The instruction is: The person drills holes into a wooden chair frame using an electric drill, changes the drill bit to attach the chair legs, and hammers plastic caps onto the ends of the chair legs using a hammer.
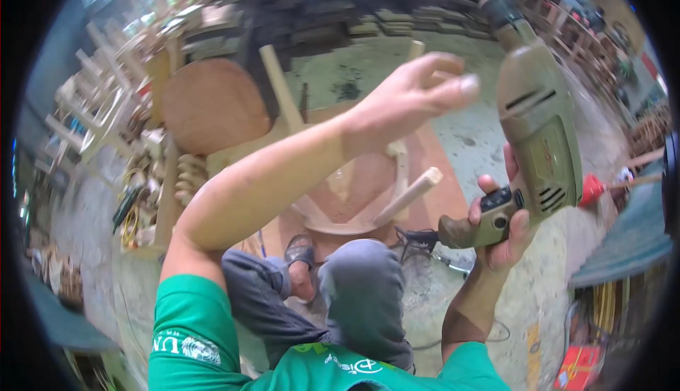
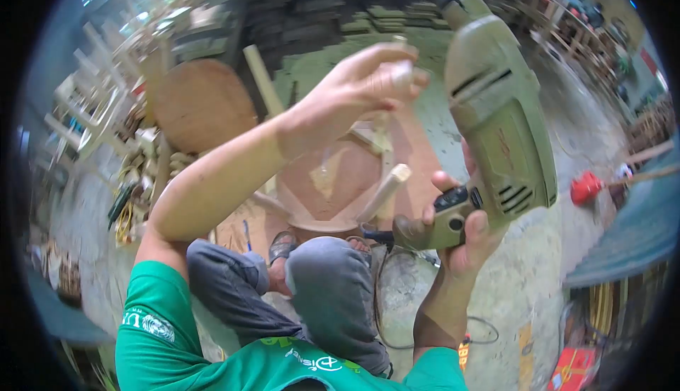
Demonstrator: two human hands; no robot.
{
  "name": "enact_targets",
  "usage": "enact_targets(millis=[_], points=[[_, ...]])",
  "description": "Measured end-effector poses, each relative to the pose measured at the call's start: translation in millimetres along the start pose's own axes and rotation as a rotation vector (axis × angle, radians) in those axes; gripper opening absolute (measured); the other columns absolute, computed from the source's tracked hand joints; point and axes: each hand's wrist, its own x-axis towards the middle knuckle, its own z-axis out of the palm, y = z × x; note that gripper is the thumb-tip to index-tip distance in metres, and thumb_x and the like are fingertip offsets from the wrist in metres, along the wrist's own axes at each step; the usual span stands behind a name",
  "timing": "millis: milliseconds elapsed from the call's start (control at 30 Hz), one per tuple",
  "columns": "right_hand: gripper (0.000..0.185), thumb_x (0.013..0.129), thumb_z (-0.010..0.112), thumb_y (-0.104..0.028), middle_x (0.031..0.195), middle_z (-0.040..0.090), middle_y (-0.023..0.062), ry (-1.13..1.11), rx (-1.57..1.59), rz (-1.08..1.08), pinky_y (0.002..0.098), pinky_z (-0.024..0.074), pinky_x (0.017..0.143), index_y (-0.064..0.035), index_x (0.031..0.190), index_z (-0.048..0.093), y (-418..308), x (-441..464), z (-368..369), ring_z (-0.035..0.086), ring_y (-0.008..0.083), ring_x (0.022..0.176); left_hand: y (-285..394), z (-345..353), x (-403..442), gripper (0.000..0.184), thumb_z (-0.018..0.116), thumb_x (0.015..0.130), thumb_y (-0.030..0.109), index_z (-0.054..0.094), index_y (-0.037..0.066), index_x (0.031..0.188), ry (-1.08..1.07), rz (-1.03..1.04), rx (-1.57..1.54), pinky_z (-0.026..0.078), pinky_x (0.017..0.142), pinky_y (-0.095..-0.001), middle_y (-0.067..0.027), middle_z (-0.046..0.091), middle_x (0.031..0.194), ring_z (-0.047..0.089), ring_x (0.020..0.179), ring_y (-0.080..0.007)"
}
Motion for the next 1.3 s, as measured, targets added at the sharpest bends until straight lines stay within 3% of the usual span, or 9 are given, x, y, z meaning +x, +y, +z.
enact_targets(millis=[200, 267, 333, 467, 600, 633, 900, 1133, 1300], points=[[0.071, 0.09, 0.067, -0.024, 0.133, 0.05, 0.0287, -0.465, 0.101, 0.111, 0.0329, 0.0597, 0.064, 0.0021, 0.143, 0.028, 39, 47, 73, 0.066, 0.0286, 0.1, 97, -44, -23, 0.05, 0.054, 0.094, 0.047, 0.059, 0.002, 0.116, 0.136, 0.233, -0.554, 0.05, 0.094, -0.0431, -0.0143, 0.063, 0.12, 0.06, 0.11, -0.0288], [0.061, 0.09, 0.067, -0.021, 0.124, 0.058, 0.0251, -0.609, 0.057, 0.171, 0.0337, 0.0596, 0.068, 0.0039, 0.137, 0.036, 36, 59, 108, 0.068, 0.0278, 0.096, 116, -69, -55, 0.069, 0.041, 0.094, 0.063, 0.059, 0.002, 0.121, 0.24, 0.36, -0.386, 0.047, 0.097, -0.0436, -0.0143, 0.062, 0.123, 0.06, 0.109, -0.0303], [0.054, 0.081, 0.075, -0.016, 0.106, 0.065, 0.0142, -0.616, 0.251, 0.184, 0.0304, 0.056, 0.066, 0.0042, 0.122, 0.047, 53, 59, 149, 0.066, 0.0178, 0.081, 135, -71, -94, 0.068, 0.043, 0.092, 0.063, 0.06, 0.002, 0.118, 0.629, 0.385, -0.351, 0.049, 0.094, -0.0446, -0.0137, 0.064, 0.117, 0.063, 0.1, -0.0318], [0.062, 0.078, 0.079, -0.017, 0.105, 0.063, 0.014, -0.915, 0.039, 0.171, 0.032, 0.0557, 0.077, 0.001, 0.126, 0.045, 78, 56, 211, 0.065, 0.0172, 0.091, 151, -162, -200, 0.078, 0.031, 0.095, 0.06, 0.041, 0.0, 0.142, 0.071, 0.302, -0.42, 0.034, 0.109, -0.0569, -0.0227, 0.051, 0.137, 0.046, 0.129, -0.0394], [0.067, 0.076, 0.078, -0.014, 0.11, 0.061, 0.0129, -1.069, 0.244, 0.428, 0.0313, 0.0527, 0.085, 0.0013, 0.13, 0.043, 126, 19, 260, 0.061, 0.0164, 0.098, 148, -202, -282, 0.084, 0.009, 0.095, 0.065, 0.05, 0.001, 0.13, 0.406, 0.297, -0.3, 0.03, 0.107, -0.0696, -0.0273, 0.046, 0.139, 0.04, 0.133, -0.0456], [0.069, 0.076, 0.078, -0.014, 0.111, 0.061, 0.013, -1.027, 0.306, 0.453, 0.0314, 0.0523, 0.086, 0.0014, 0.132, 0.041, 144, 3, 271, 0.06, 0.0169, 0.1, 148, -184, -267, 0.082, 0.011, 0.096, 0.066, 0.054, 0.001, 0.122, 1.254, 0.265, -0.005, 0.036, 0.105, -0.0671, -0.0267, 0.052, 0.131, 0.045, 0.128, -0.0458], [0.068, 0.083, 0.074, -0.019, 0.114, 0.059, 0.0118, -0.969, 0.356, 0.788, 0.0314, 0.0531, 0.085, 0.001, 0.137, 0.038, 258, -74, 295, 0.059, 0.0156, 0.1, 62, -267, -375, 0.045, 0.049, 0.095, 0.05, 0.063, 0.008, 0.089, 1.679, 0.209, -0.409, 0.052, 0.088, -0.051, -0.0128, 0.068, 0.09, 0.065, 0.088, -0.029], [0.061, 0.088, 0.07, -0.021, 0.109, 0.058, 0.0136, -0.807, 0.183, 1.233, 0.0367, 0.0591, 0.07, -0.0038, 0.135, 0.034, 374, -180, 256, 0.064, 0.018, 0.085, -40, -295, -426, 0.027, 0.069, 0.086, 0.033, 0.063, 0.008, 0.077, 1.679, 0.225, -0.501, 0.055, 0.081, -0.0437, -0.0088, 0.068, 0.079, 0.066, 0.078, -0.0258], [0.049, 0.092, 0.063, -0.02, 0.112, 0.059, 0.0191, -0.539, 0.576, 1.767, 0.0401, 0.0624, 0.064, -0.006, 0.133, 0.041, 380, -187, 215, 0.066, 0.0266, 0.087, -119, -298, -434, 0.02, 0.066, 0.088, 0.026, 0.063, 0.007, 0.085, 1.584, 0.083, -0.245, 0.049, 0.091, -0.0403, -0.0098, 0.069, 0.083, 0.065, 0.086, -0.0229]])
